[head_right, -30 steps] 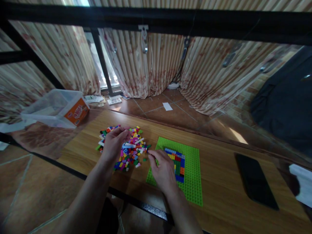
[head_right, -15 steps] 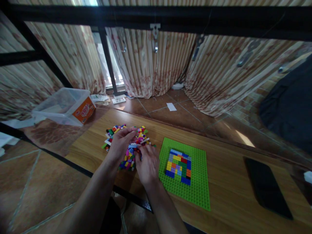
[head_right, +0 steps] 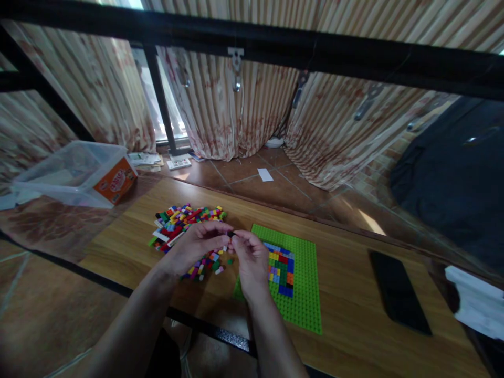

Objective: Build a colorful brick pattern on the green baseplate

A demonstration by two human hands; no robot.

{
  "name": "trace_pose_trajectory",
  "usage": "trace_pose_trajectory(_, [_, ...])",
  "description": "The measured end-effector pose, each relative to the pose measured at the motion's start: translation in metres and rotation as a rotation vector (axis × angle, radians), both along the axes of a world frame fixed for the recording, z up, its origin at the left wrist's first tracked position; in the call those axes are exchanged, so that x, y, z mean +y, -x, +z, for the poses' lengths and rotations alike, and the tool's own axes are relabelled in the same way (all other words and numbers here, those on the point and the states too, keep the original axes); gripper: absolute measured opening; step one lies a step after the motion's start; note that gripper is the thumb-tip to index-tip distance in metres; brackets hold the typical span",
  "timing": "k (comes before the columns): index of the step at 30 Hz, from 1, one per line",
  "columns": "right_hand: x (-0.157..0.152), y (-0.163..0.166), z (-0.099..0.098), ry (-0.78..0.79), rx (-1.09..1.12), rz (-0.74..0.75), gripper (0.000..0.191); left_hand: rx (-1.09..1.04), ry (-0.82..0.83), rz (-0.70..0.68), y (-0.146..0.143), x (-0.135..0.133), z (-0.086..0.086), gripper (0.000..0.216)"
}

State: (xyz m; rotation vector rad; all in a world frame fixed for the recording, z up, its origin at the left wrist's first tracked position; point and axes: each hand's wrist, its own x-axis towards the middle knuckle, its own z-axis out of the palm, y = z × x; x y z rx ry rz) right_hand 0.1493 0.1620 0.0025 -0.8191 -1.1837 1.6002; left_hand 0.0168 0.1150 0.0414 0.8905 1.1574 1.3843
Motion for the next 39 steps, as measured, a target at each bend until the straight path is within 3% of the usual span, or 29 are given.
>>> trace_pose_trajectory(4, [0.001, -0.006, 0.001, -0.07, -0.058, -0.026, 0.017, 0.14, -0.052, 0.0, -0.007, 0.004, -0.006, 0.02])
trace_pose_trajectory(8, [0.005, -0.015, 0.003, -0.247, -0.224, -0.069, 0.021, 0.376, -0.132, 0.028, -0.01, 0.008, -0.014, 0.014])
trace_pose_trajectory(12, [0.01, -0.022, 0.004, -0.369, -0.351, -0.017, 0.011, 0.589, -0.204, 0.046, -0.013, 0.008, -0.019, 0.02])
trace_pose_trajectory(21, [0.011, -0.025, 0.012, -0.099, -0.183, 0.031, 0.014, 0.624, -0.243, -0.014, -0.02, 0.007, -0.019, 0.011])
trace_pose_trajectory(31, [0.005, -0.03, 0.011, 0.107, -0.002, 0.001, 0.02, 0.365, -0.176, -0.112, -0.02, 0.006, -0.019, 0.017])
trace_pose_trajectory(34, [0.011, -0.041, 0.014, 0.103, 0.007, -0.039, 0.027, 0.441, -0.147, -0.09, -0.015, 0.006, -0.017, 0.016])
trace_pose_trajectory(39, [0.031, -0.076, 0.017, -0.063, -0.176, -0.184, 0.025, 0.743, -0.098, -0.071, -0.007, 0.003, -0.015, 0.013])
